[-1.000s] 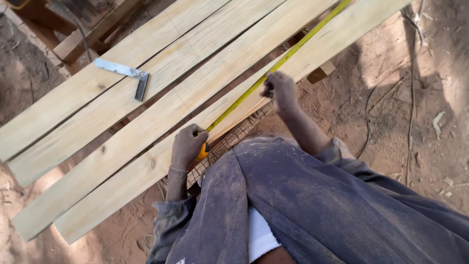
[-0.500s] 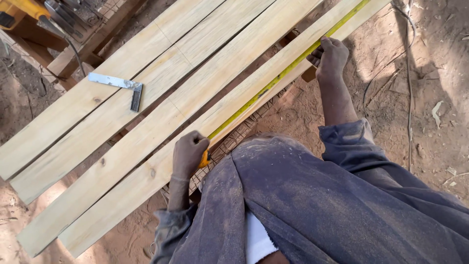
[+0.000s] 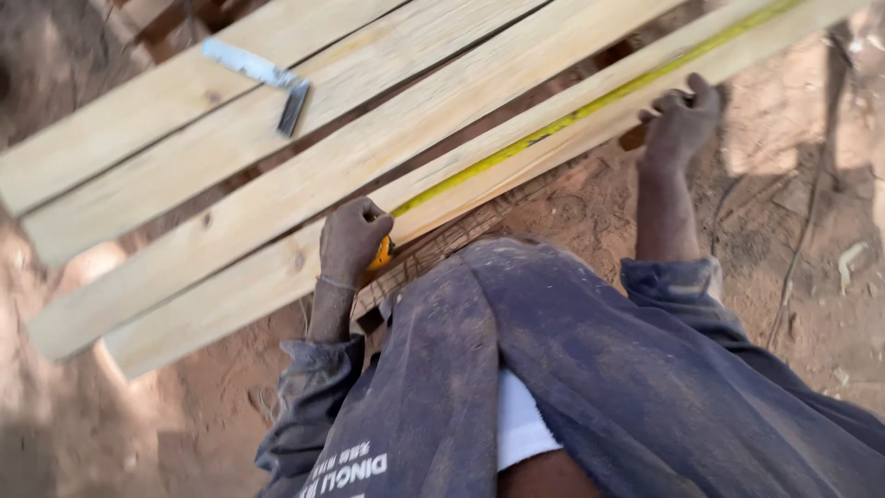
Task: Measuring and marking wood planks using a tape measure and a square
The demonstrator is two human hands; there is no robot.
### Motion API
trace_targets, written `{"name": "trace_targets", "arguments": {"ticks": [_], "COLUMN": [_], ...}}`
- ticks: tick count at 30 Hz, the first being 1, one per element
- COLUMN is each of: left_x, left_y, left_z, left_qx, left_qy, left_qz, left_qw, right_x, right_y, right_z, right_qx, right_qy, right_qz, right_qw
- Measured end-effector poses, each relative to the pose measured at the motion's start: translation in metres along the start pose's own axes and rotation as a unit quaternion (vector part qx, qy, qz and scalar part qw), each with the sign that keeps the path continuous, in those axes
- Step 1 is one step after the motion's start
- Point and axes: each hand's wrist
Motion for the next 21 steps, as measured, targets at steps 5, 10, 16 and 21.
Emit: {"name": "trace_targets", "arguments": {"ticks": [5,10,16,21], "left_x": [0.062,0.074,0.095,0.093], "left_y": [-0.004,-0.008,-0.024,-0.022], "left_z": [0.003,-0.009,0.003,0.003], "left_qx": [-0.113,-0.143,-0.151,-0.157], "left_qy": [0.091,0.160,0.155,0.138], "left_qz": [0.027,0.033,0.016,0.028], "left_qw": [0.989,0.976,0.976,0.978], "right_x": [-0.009,-0.017,-0.043,-0.037], "right_y": [-0.013,-0.038,-0.066,-0.074], "right_z": [-0.032,-0.088,-0.141,-0.167], "right_qx": [0.112,0.276,0.428,0.479], "right_qy": [0.071,0.078,0.025,0.050], "right_qz": [0.139,0.084,0.123,0.077], "right_qw": [0.981,0.954,0.895,0.873]}}
Point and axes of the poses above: each hand's wrist, its own z-axis towards the middle knuckle, its own y-axis out of the back of the hand, x = y × z, and after that the axes turned 7 degrees about y, right-handed
